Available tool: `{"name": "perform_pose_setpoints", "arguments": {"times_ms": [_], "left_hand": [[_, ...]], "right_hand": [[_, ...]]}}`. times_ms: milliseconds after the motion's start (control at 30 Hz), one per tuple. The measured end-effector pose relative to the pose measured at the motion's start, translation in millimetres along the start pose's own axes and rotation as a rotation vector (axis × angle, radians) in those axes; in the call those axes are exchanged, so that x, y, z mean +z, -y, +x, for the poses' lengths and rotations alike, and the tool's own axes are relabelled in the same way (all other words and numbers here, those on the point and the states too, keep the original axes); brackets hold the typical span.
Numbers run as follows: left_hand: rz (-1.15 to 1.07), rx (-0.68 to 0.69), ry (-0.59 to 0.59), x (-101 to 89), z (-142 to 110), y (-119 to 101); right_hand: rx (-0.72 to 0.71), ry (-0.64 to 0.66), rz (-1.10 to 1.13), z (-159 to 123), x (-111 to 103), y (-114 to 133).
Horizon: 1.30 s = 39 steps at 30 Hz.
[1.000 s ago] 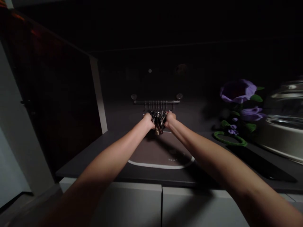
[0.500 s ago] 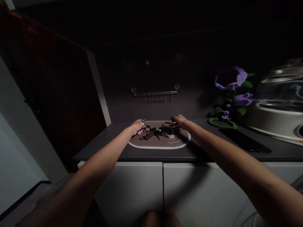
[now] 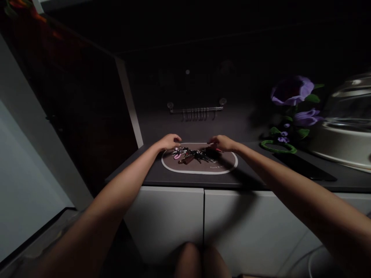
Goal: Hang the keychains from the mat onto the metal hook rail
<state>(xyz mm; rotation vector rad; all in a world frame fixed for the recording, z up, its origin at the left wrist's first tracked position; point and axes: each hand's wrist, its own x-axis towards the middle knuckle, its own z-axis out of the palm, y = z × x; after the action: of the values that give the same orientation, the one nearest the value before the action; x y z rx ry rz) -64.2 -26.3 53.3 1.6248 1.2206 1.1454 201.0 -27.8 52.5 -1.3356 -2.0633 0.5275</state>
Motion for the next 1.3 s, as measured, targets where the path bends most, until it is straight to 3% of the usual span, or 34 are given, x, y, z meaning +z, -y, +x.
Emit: {"name": "perform_pose_setpoints", "arguments": {"times_ms": [67, 100, 233, 367, 467, 667, 900, 1000, 1067, 1200, 1300], "left_hand": [[-0.071, -0.047, 0.221, 3.1, -12, -12], [-0.154, -0.088, 0.271, 5.6, -18, -14], [-0.505, -0.181, 0.351, 18.0, -37, 0], [-0.670, -0.198, 0.334, 27.7, -44, 33], [-0.727, -0.198, 0.312, 30.4, -46, 46], [-0.723, -0.224, 0.254, 30.9, -47, 46], [-0.727, -0.246, 0.307, 29.3, -43, 38], [-0.637, -0.197, 0.216, 26.2, -32, 28], [-0.522, -0.086, 0.074, 23.9, -20, 23], [-0.005, 0.191, -0.308, 18.4, 7, 24], [0.398, 0.367, -0.384, 14.2, 20, 34]], "right_hand": [[0.017, 0.192, 0.294, -8, 4, 22], [0.036, 0.281, 0.426, -12, 8, 31], [0.129, 0.448, 0.768, -24, 31, 40], [0.176, 0.432, 0.951, -31, 55, 21], [0.173, 0.412, 1.026, -35, 63, 10], [0.163, 0.412, 1.075, -37, 64, 10], [0.158, 0.425, 1.028, -33, 63, 23], [0.095, 0.355, 0.990, -19, 63, 33], [0.062, 0.229, 0.946, -3, 67, 40], [0.069, -0.108, 0.778, 34, 83, 46], [0.046, -0.294, 0.571, 60, 97, 40]]}}
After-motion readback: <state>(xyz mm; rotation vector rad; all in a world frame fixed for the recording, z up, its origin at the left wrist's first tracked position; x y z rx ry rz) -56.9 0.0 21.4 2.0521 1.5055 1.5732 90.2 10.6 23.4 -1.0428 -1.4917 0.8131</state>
